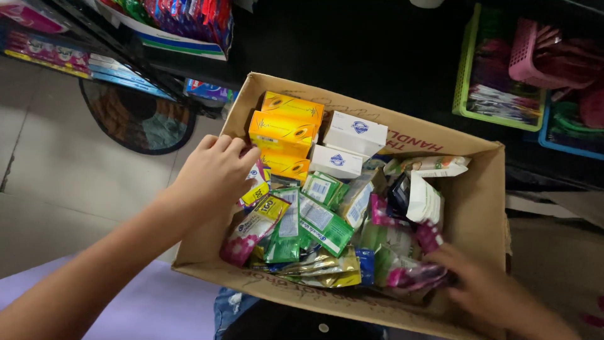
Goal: The person organizes various toiletries and packaged goods from a cardboard box onto a nearby shelf. They pick up items such as bottles, boxes, and sachets, sort them by type, and place them into designated areas on the shelf.
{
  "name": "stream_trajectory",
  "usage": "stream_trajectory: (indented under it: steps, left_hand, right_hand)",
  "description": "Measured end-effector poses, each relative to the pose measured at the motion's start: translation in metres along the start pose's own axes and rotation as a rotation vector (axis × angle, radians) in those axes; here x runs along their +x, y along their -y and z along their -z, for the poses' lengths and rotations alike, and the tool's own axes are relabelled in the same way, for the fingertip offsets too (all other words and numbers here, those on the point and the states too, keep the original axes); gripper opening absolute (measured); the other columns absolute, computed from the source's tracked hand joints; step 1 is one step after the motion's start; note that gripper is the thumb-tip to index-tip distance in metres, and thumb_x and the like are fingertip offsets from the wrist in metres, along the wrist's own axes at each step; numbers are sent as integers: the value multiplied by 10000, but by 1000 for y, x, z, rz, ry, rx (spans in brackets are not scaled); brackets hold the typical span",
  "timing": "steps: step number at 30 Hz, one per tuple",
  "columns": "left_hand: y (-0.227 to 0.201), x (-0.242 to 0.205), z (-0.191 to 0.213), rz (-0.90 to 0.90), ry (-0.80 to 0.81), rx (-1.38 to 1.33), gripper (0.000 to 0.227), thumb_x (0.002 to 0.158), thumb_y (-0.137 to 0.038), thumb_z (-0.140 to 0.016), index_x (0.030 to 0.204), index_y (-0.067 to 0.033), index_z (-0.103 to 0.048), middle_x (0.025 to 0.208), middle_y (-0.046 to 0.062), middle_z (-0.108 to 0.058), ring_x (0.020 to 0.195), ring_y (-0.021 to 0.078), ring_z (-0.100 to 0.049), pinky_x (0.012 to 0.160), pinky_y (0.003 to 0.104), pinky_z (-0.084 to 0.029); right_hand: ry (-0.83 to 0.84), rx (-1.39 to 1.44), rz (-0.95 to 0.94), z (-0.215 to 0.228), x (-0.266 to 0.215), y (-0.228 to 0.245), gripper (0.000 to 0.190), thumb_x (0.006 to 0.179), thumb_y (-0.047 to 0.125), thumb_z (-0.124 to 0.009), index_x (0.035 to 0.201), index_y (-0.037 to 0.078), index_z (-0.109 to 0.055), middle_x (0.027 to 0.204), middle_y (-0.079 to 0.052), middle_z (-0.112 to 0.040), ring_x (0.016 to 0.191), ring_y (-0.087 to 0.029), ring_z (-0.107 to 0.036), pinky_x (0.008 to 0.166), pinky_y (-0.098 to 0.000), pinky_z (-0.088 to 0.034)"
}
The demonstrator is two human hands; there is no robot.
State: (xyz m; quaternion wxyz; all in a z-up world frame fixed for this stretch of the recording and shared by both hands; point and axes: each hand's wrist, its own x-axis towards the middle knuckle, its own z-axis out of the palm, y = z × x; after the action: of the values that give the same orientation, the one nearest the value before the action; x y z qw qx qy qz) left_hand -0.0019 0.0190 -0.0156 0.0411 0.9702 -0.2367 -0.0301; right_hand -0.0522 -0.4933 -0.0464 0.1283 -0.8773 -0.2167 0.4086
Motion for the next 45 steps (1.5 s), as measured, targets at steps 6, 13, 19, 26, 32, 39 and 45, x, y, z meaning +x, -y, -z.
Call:
stream_trajectory:
  steps: [6,13,19,26,32,39,45]
  left_hand:
    - [-3,-1,-19,-14,107,33,359,814,-214,-687,1139,-86,-606,955,60,-654,969,258,-647,880,404,-476]
    - [-23,-1,-6,-63,433,-231,248,914,-246,-602,1146,-178,-656,1037,94,-661,884,300,-689,794,470,-522]
    - [-30,-12,15,-106,804,-426,270,900,-376,-657,1140,-269,-723,993,31,-717,909,287,-714,835,463,-554]
    - [-43,42,39,-113,264,-466,254,967,-306,-573,1140,-131,-636,955,138,-711,903,374,-691,788,516,-541]
    - [-85,97,-18,-258,107,-508,383,931,-304,-618,1209,-42,-598,1101,224,-674,1015,438,-668,856,540,-535]
    - [-152,142,-155,-139,358,-513,716,822,-336,-752,1338,58,-449,1297,316,-526,1204,487,-530,909,585,-500]
    - [-181,157,-161,-122,237,-351,767,814,-343,-768,1370,69,-439,1384,265,-551,1328,405,-510,1032,477,-497]
  right_hand:
    - [-89,303,-236,38,0,21,725,809,209,-799,1483,262,-536,1234,-37,-741,1055,-191,-756,929,-326,-600]
    - [-35,627,-95,55,31,120,529,923,244,-653,1442,226,-556,1102,-75,-799,874,-211,-768,783,-377,-615]
    - [-257,421,-6,45,49,53,469,934,238,-623,1399,187,-580,1259,-72,-699,932,-210,-741,788,-361,-618]
    - [-487,-243,-228,51,65,23,975,709,303,-851,1524,62,-373,1497,-231,-380,1222,-478,-524,884,-501,-536]
    - [-678,-496,-83,74,72,13,807,696,141,-779,1444,105,-478,1427,-204,-466,1319,-447,-532,945,-490,-560]
    - [-686,-647,-28,70,98,-8,512,832,57,-647,1338,99,-587,1316,-95,-604,1236,-301,-595,843,-468,-570]
    - [-709,-575,-10,72,110,-20,373,858,74,-647,1224,146,-648,1156,-89,-614,1080,-303,-643,796,-414,-578]
